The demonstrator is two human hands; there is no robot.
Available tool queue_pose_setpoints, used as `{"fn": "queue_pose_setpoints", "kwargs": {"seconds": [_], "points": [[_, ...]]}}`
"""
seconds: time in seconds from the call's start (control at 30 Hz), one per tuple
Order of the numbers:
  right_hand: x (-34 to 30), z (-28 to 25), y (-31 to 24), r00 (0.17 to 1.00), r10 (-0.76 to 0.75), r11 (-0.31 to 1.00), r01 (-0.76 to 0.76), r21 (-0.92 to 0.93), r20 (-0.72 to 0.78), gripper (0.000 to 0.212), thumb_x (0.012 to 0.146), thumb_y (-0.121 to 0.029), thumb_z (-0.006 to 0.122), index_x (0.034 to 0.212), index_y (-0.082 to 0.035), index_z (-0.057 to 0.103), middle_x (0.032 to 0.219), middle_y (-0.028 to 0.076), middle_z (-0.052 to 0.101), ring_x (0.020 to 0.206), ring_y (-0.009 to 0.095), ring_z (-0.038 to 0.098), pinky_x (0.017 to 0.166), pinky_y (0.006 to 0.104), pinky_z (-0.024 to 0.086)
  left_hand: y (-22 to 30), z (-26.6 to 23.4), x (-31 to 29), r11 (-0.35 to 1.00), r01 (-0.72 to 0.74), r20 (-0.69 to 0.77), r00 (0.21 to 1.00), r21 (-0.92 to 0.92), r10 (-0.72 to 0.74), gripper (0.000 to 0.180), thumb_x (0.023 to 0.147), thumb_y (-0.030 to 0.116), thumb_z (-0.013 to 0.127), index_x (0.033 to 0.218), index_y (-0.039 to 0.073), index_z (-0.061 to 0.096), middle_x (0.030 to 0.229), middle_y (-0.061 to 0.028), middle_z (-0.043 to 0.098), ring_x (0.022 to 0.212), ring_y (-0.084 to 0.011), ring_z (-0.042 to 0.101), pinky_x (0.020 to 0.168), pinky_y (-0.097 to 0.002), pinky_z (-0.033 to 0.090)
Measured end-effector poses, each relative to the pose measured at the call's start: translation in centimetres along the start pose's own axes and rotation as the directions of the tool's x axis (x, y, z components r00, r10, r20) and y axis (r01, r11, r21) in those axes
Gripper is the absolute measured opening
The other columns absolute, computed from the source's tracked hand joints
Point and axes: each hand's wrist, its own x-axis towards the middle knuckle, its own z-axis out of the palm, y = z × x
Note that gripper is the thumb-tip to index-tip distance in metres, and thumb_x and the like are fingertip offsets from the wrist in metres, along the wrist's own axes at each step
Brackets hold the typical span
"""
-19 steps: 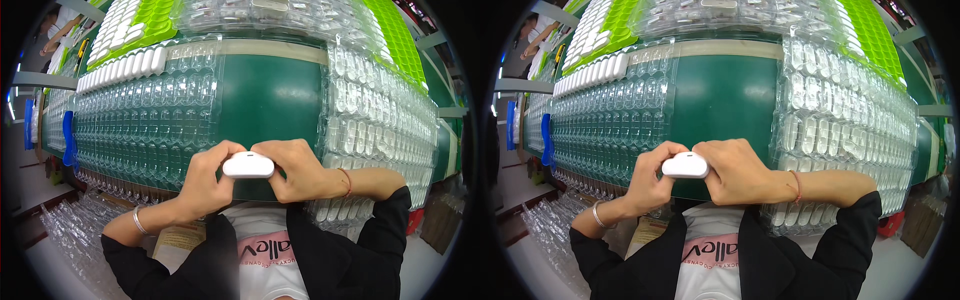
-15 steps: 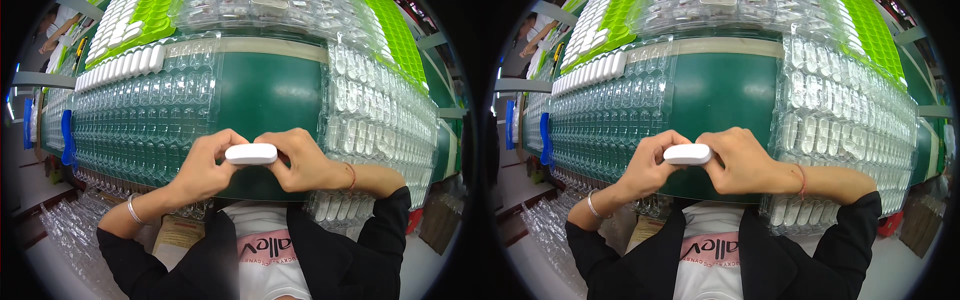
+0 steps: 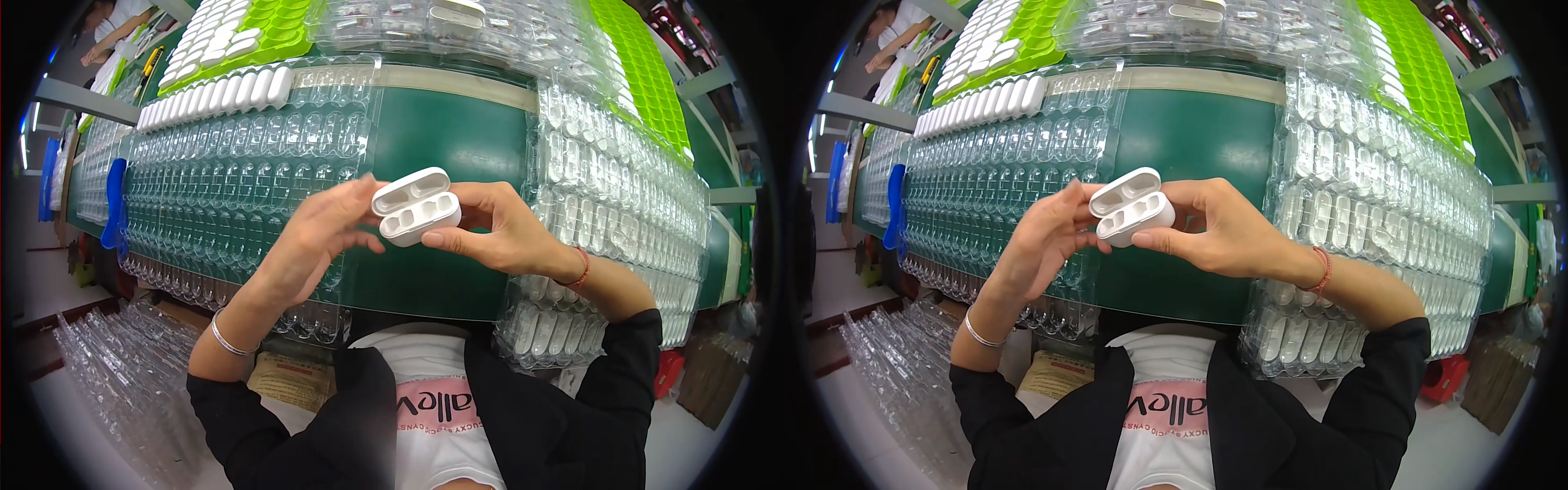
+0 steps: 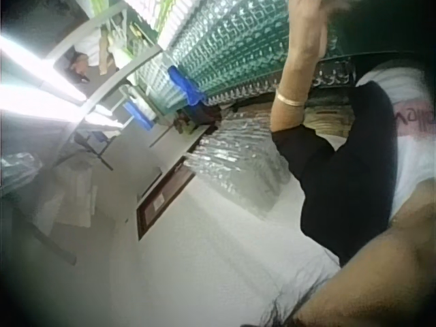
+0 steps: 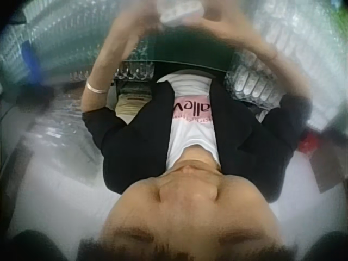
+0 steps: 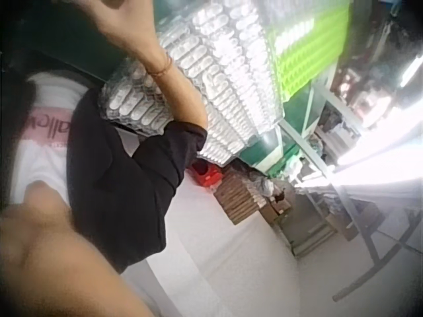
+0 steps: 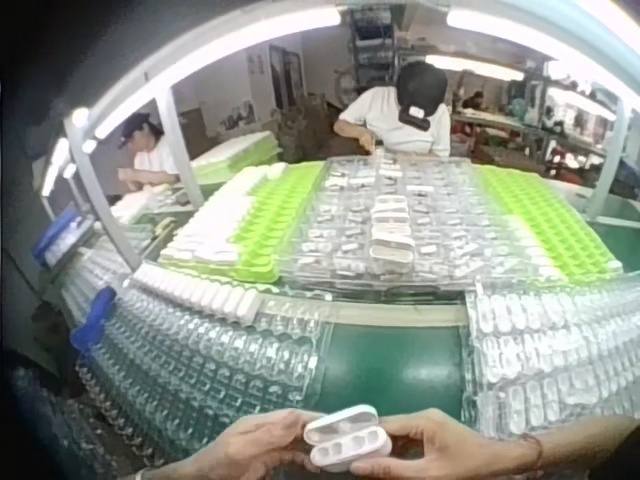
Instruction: The person repeatedly opens white charging cases, places small white earbuds inside, and closes the cases. The person then places the closed cases into clear plastic packaging trays on a green workbench. The process is repeated multiple times with a focus on the hands and the items being handled.
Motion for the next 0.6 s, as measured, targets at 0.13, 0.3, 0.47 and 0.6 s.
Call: {"fn": "queue_pose_setpoints", "kwargs": {"seconds": [0.13, 0.3, 0.47, 0.6], "points": [[-0.3, 0.0, -0.1, 1.000, 0.009, 1.000, -0.009, -0.012, -0.028, 0.030, 0.090, -0.024, 0.075, 0.108, -0.001, 0.071, 0.087, 0.003, 0.072, 0.075, 0.007, 0.061, 0.065, 0.0255, 0.049, 0.0, 0.0, -0.7, 0.979, -0.189, -0.043, 0.980, 0.076, 0.192, 0.035, 0.100, 0.023, 0.057, 0.122, -0.004, 0.057, 0.111, -0.0135, 0.066, 0.105, -0.0168, 0.062, 0.088, -0.0308, 0.050], [-0.5, -0.2, -0.1, 1.000, -0.029, 0.991, 0.031, -0.130, 0.011, 0.030, 0.088, -0.024, 0.076, 0.105, 0.000, 0.072, 0.080, 0.004, 0.071, 0.068, 0.007, 0.061, 0.061, 0.0254, 0.048, 0.0, 0.8, -0.4, 0.949, -0.182, -0.055, 0.978, 0.256, 0.202, 0.036, 0.092, 0.006, 0.068, 0.125, -0.004, 0.055, 0.108, -0.0132, 0.068, 0.099, -0.0144, 0.064, 0.084, -0.0253, 0.052], [-0.4, -0.4, 0.0, 0.997, -0.080, 0.970, 0.083, -0.229, 0.021, 0.028, 0.087, -0.023, 0.076, 0.101, 0.001, 0.073, 0.075, 0.007, 0.070, 0.063, 0.007, 0.060, 0.058, 0.0251, 0.047, -0.1, 0.8, -0.2, 0.937, -0.261, -0.107, 0.951, 0.234, 0.291, 0.036, 0.104, 0.021, 0.053, 0.127, -0.007, 0.053, 0.102, -0.0144, 0.070, 0.090, -0.0133, 0.065, 0.077, -0.0271, 0.052], [-0.3, -0.4, 0.5, 0.993, -0.082, 0.975, 0.062, -0.213, -0.087, 0.026, 0.086, -0.023, 0.077, 0.096, 0.000, 0.073, 0.070, 0.006, 0.067, 0.058, 0.007, 0.057, 0.053, 0.0251, 0.044, 0.8, 0.7, -2.3, 0.863, -0.422, -0.018, 0.896, 0.278, 0.444, 0.040, 0.098, 0.016, 0.062, 0.131, -0.004, 0.053, 0.108, -0.0147, 0.070, 0.091, -0.0140, 0.064, 0.079, -0.0256, 0.051]]}}
